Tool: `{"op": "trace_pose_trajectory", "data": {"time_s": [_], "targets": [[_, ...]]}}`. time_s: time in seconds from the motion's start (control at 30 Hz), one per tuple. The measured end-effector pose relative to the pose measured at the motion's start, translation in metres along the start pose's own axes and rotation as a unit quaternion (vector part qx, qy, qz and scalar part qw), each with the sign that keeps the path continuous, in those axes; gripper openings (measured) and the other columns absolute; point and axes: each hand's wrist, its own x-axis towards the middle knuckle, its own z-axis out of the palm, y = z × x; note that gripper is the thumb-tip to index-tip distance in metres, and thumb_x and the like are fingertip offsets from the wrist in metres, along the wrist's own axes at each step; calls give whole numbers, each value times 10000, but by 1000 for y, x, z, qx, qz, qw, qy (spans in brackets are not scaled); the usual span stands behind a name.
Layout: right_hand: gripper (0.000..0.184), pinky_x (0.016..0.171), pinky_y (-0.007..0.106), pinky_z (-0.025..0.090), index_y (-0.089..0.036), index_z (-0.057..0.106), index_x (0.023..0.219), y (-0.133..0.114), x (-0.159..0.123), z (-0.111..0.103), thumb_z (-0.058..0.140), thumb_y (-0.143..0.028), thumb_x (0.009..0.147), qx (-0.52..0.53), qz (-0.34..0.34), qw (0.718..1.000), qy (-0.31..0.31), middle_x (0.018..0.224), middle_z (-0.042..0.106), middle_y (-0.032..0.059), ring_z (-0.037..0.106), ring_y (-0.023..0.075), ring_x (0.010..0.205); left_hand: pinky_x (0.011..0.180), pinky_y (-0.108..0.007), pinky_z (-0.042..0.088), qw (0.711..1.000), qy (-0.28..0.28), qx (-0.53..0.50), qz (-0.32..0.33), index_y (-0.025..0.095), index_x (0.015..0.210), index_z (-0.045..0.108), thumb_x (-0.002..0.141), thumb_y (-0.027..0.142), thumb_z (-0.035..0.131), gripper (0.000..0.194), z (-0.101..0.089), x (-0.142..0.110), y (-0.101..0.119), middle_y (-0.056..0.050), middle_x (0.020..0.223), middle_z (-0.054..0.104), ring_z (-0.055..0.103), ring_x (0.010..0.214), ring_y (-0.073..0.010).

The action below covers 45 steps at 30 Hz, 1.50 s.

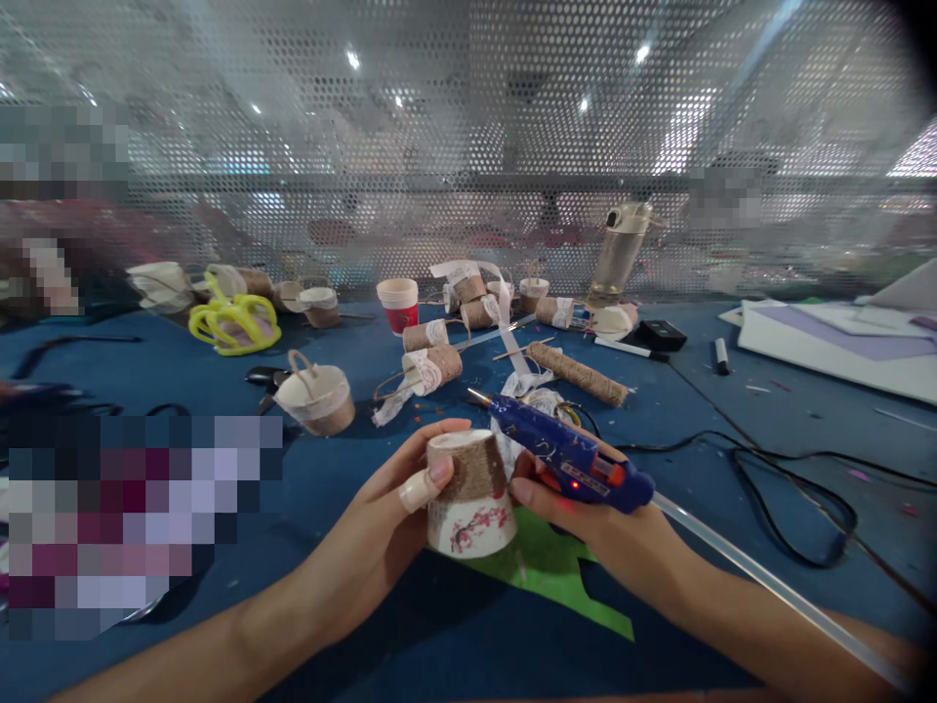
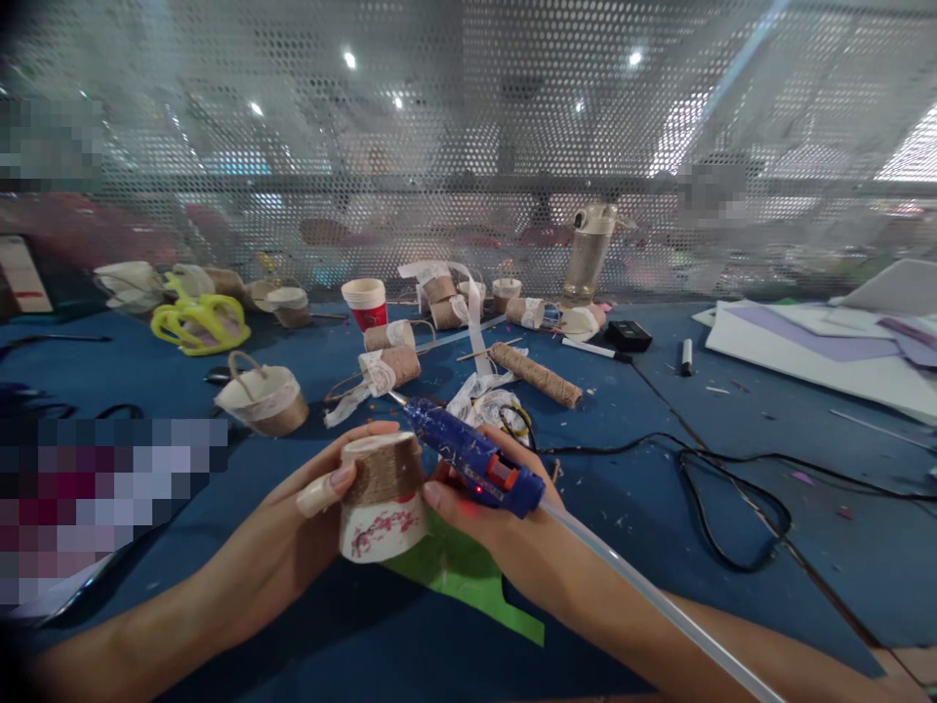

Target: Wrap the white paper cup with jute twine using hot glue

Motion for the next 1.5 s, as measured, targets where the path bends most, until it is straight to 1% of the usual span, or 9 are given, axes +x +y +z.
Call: {"op": "trace_pose_trajectory", "data": {"time_s": [0.27, 0.47, 0.83, 0.97, 1.03, 1.13, 1.23, 1.37, 1.5], "targets": [[210, 794, 346, 539, -249, 695, 825, -1, 0, 0, 840, -336, 700, -15, 9, 1000, 25, 828, 705, -4, 655, 200, 812, 847, -326, 552, 1000, -19, 20, 0, 274, 1185, 711, 861, 307, 732, 326, -5, 0, -3, -58, 1196, 742, 670, 1058, -245], [213, 757, 280, 554, -233, 666, 816, -5, 0, 2, 839, -270, 698, 65, 18, 998, 2, 760, 685, -47, 668, 146, 741, 877, -322, 528, 999, -22, 45, 15, 294, 1170, 721, 850, 298, 741, 321, -4, -2, 0, -38, 1206, 732, 651, 1076, -242], [247, 774, 289, 533, -239, 677, 874, -1, 0, 3, 847, -252, 695, 43, 19, 999, -10, 798, 686, -42, 647, 147, 762, 927, -337, 507, 998, -34, 52, 14, 311, 1218, 694, 835, 355, 752, 390, -4, -2, -2, -35, 1249, 721, 633, 1155, -268], [240, 723, 240, 528, -235, 660, 844, -3, -1, 5, 855, -254, 704, 52, 2, 998, -33, 770, 669, -63, 630, 115, 729, 908, -307, 513, 997, -25, 78, 3, 337, 1210, 677, 754, 284, 833, 485, -1, -4, -3, -12, 1224, 735, 641, 1159, -256], [199, 707, 220, 519, -234, 664, 827, -4, -1, 5, 840, -255, 737, 39, -12, 999, -34, 757, 664, -69, 620, 99, 709, 863, -291, 524, 998, 2, 65, -2, 311, 1237, 663, 778, 309, 807, 481, 0, -4, -1, -32, 1232, 734, 669, 1105, -248], [175, 726, 217, 527, -235, 678, 825, -5, 2, 1, 836, -260, 753, 22, -50, 998, -19, 786, 674, -61, 628, 99, 726, 811, -282, 544, 999, 11, 41, 17, 302, 1317, 610, 806, 373, 758, 536, 0, -4, 4, -46, 1189, 748, 707, 1000, -232], [185, 794, 256, 556, -236, 681, 830, -8, 5, -5, 841, -279, 746, 5, -79, 997, -3, 834, 700, -37, 672, 134, 795, 770, -285, 564, 999, 9, 46, 11, 298, 1334, 581, 870, 391, 677, 484, -1, -3, 8, -55, 1149, 747, 718, 971, -236], [156, 775, 302, 584, -232, 690, 797, -15, 8, -12, 826, -296, 755, -52, -113, 992, 38, 824, 717, -5, 691, 175, 784, 681, -380, 608, 997, -47, 61, -2, 262, 1251, 594, 918, 337, 591, 342, -3, -1, 8, -77, 1093, 729, 722, 861, -263], [122, 755, 283, 584, -238, 694, 819, -18, 8, -17, 802, -289, 791, -48, -157, 985, 51, 840, 711, -8, 679, 163, 774, 687, -447, 605, 981, -161, 61, -87, 256, 1237, 568, 920, 326, 556, 325, -9, 1, 3, -87, 1032, 725, 749, 855, -312]]}}
